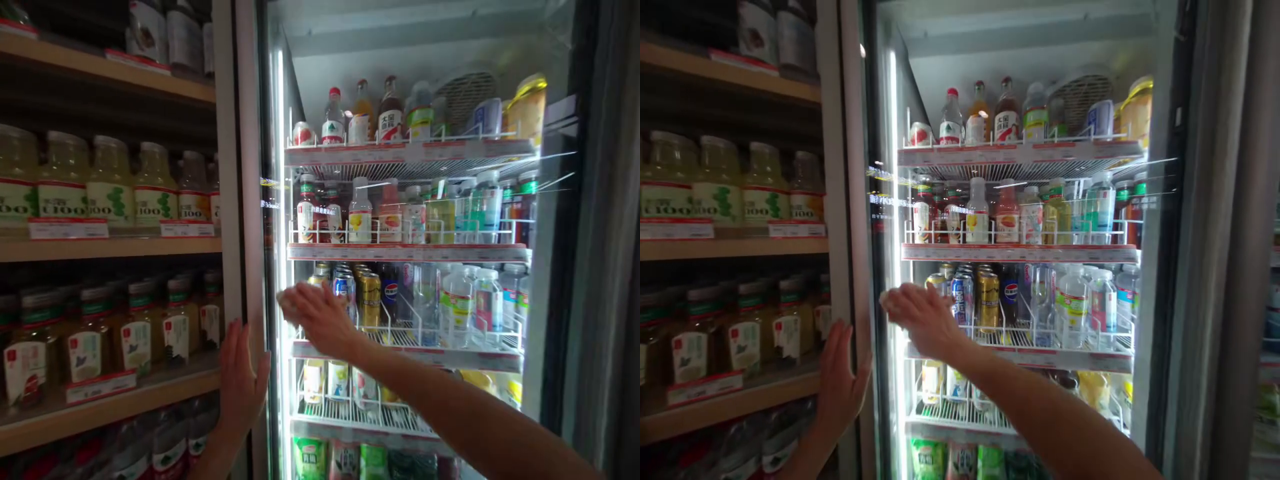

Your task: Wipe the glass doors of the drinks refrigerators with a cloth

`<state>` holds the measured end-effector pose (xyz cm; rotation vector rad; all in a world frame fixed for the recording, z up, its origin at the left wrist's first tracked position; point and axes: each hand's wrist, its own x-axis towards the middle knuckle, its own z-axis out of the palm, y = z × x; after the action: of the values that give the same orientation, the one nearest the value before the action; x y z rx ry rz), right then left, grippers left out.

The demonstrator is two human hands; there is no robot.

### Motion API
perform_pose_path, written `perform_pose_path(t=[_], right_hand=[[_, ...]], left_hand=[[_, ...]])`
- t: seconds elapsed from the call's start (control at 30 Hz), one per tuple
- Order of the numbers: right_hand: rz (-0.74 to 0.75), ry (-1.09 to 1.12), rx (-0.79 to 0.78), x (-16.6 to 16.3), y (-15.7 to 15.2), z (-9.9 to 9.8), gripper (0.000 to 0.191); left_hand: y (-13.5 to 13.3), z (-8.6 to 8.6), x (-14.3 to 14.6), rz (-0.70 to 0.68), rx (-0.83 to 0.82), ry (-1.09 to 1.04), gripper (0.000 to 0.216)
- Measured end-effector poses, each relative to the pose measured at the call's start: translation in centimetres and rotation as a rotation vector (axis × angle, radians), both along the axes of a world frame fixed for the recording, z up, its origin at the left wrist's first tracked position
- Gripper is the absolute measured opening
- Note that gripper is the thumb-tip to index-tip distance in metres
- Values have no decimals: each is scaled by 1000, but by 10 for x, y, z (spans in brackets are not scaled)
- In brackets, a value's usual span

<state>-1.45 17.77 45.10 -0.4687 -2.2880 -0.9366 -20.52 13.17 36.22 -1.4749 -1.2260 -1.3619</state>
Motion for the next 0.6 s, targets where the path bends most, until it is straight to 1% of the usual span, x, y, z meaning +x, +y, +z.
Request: perform_pose_path(t=[0.03, 0.07, 0.1, 0.13, 0.23, 0.27, 0.3, 0.33, 0.4, 0.43, 0.47, 0.5, 0.6], right_hand=[[-58, 107, 6, 3, 3, 13, 57], [-104, 181, 13, 8, 5, 22, 59], [-126, 207, 25, 13, 6, 25, 60], [-123, 186, 46, 21, 6, 22, 61], [-43, -31, 125, 48, 3, -6, 58], [-37, -56, 149, 58, 3, -12, 55], [-55, -22, 171, 67, 4, -14, 53], [-99, 68, 188, 74, 6, -12, 52], [-213, 325, 213, 85, 10, -3, 51], [-250, 411, 222, 90, 11, 1, 51], [-262, 432, 229, 93, 12, 2, 52], [-248, 400, 235, 97, 12, 0, 52], [-165, 200, 242, 109, 12, -13, 50]], left_hand=[[1, 5, 1, -4, 14, 4, 63], [3, 9, 4, -11, 23, 10, 63], [6, 14, 7, -18, 31, 17, 63], [8, 17, 10, -25, 31, 31, 64], [16, 27, 25, -40, 36, 88, 65], [19, 31, 32, -45, 42, 99, 66], [22, 36, 39, -53, 52, 110, 66], [25, 41, 47, -65, 66, 122, 66], [33, 52, 65, -92, 86, 156, 65], [37, 57, 74, -100, 97, 176, 64], [42, 61, 82, -98, 110, 196, 64], [46, 63, 89, -85, 124, 207, 65], [57, 66, 102, -34, 159, 217, 66]])
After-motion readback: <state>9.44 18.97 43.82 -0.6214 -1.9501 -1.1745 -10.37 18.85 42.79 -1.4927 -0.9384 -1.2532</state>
